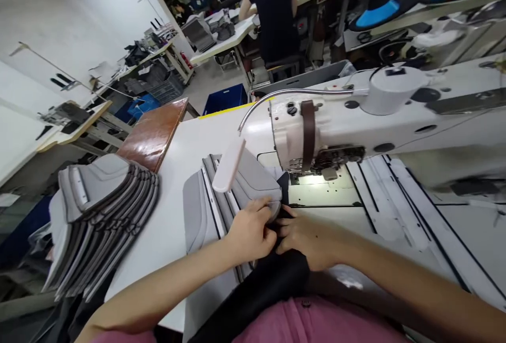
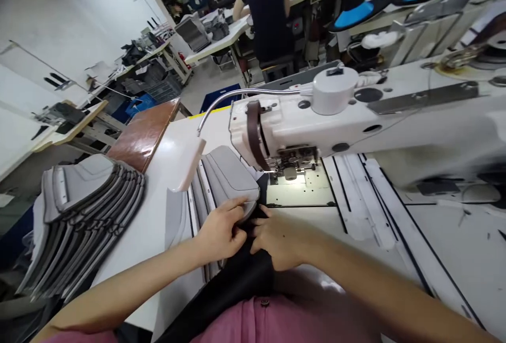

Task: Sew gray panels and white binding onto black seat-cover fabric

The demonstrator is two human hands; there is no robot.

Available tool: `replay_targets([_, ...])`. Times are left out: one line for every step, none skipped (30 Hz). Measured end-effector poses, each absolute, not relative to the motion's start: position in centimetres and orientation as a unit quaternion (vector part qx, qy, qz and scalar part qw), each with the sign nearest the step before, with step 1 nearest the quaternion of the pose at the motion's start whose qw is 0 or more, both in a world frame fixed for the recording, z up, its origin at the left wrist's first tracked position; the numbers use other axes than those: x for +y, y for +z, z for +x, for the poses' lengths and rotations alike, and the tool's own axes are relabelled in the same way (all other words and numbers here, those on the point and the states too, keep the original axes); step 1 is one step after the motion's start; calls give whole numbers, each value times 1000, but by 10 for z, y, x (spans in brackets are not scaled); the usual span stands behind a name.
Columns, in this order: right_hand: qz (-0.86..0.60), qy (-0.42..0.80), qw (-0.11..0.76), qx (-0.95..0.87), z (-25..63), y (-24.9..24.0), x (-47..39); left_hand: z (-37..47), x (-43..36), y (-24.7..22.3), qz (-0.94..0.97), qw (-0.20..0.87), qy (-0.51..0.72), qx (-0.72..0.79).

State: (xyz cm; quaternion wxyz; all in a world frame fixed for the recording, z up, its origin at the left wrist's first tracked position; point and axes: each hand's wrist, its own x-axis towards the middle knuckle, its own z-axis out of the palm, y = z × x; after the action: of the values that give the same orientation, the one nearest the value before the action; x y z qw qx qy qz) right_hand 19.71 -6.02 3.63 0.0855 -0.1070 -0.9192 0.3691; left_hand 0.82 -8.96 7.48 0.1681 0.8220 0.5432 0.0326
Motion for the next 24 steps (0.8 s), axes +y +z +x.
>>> replay_targets([-113,376,87,-915,201,37,-62,12,-87,75,820,177,28,544])
replay_targets([-117,383,88,-912,204,38,-64,15,-84,76,818,181,17,545])
replay_targets([-121,389,86,-909,206,38,-65,19,-80,76,818,180,2,547])
replay_targets([-123,394,84,-907,207,38,-66,24,-75,77,818,176,-13,547])
replay_targets([-124,398,81,-905,208,38,-66,28,-71,77,820,170,-24,546])
replay_targets([-121,401,78,-905,208,38,-66,32,-66,77,823,166,-29,543])
replay_targets([-118,402,78,-905,207,37,-65,36,-62,76,826,164,-30,539])
replay_targets([-115,403,80,-905,207,35,-65,40,-58,74,828,163,-28,535])
replay_targets([-111,402,85,-905,206,34,-65,43,-54,73,831,164,-24,531])
replay_targets([-109,401,91,-905,206,32,-65,45,-50,71,834,168,-21,525])
replay_targets([-108,400,95,-905,206,31,-65,47,-47,69,838,173,-18,517])
replay_targets([-107,400,97,-905,207,30,-65,49,-45,67,842,178,-16,509])
replay_targets([-107,399,98,-905,208,29,-65,51,-43,65,846,183,-13,500])
replay_targets([-105,398,98,-906,209,28,-65,52,-41,64,850,190,-11,492])
replay_targets([-103,398,99,-906,211,28,-66,53,-40,64,852,197,-8,486])
replay_targets([-101,396,101,-907,212,27,-66,54,-39,64,853,204,-5,481])
replay_targets([-98,395,104,-908,213,27,-66,55,-38,64,853,210,-3,478])
replay_targets([-96,393,106,-908,215,27,-66,56,-37,65,851,217,-1,478])
replay_targets([-94,392,107,-909,216,27,-66,56,-37,66,846,224,1,483])
replay_targets([-94,393,108,-909,217,27,-65,57,-38,67,839,232,3,493])
replay_targets([-94,394,108,-908,218,27,-65,57,-38,67,830,239,6,503])
replay_targets([-95,395,109,-907,219,26,-65,57,-38,67,822,247,10,513])
replay_targets([-95,397,111,-906,219,26,-65,57,-38,67,816,254,15,520])
replay_targets([-93,398,115,-905,220,25,-65,57,-38,66,813,259,20,522])
